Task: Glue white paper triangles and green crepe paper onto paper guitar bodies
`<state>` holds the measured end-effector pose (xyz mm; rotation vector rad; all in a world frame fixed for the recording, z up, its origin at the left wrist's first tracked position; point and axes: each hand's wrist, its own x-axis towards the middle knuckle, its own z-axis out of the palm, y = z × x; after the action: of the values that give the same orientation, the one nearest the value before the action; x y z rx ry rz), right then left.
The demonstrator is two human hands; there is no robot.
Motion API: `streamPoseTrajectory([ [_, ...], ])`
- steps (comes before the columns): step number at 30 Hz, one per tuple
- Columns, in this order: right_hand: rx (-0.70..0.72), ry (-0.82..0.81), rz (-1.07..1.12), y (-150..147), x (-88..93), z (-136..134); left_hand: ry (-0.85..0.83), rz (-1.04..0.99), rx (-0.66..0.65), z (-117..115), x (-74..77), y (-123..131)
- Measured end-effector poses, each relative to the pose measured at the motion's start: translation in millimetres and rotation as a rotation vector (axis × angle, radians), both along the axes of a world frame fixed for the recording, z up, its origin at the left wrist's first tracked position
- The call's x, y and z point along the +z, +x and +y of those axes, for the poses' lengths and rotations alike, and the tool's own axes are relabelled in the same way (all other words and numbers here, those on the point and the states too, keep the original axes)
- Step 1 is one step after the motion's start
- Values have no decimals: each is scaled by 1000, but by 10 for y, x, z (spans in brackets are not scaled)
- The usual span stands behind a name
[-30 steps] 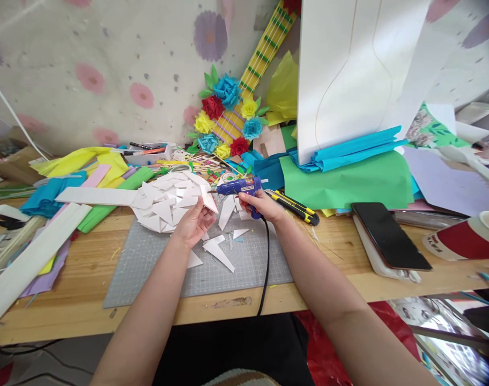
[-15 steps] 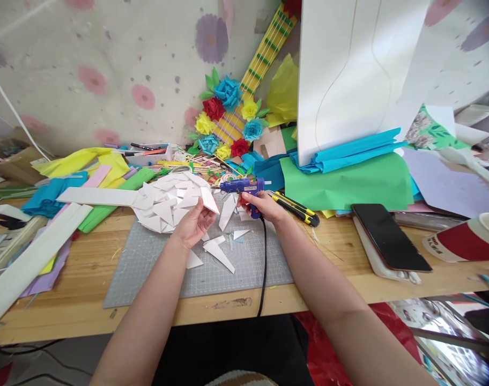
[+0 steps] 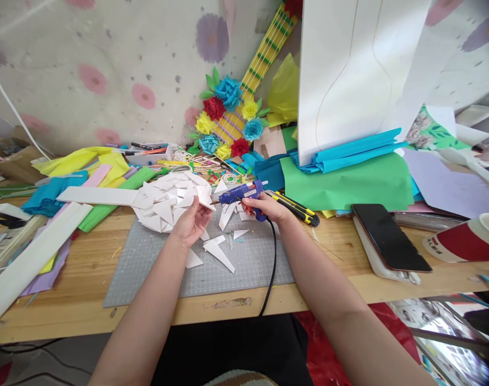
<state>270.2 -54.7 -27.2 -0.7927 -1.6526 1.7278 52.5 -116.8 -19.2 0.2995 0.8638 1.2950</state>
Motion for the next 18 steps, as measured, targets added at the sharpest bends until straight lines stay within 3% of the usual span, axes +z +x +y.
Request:
streamPoseTrajectory([
  [18, -127, 15, -3, -7, -23, 18, -58, 5, -54, -40, 57, 39],
])
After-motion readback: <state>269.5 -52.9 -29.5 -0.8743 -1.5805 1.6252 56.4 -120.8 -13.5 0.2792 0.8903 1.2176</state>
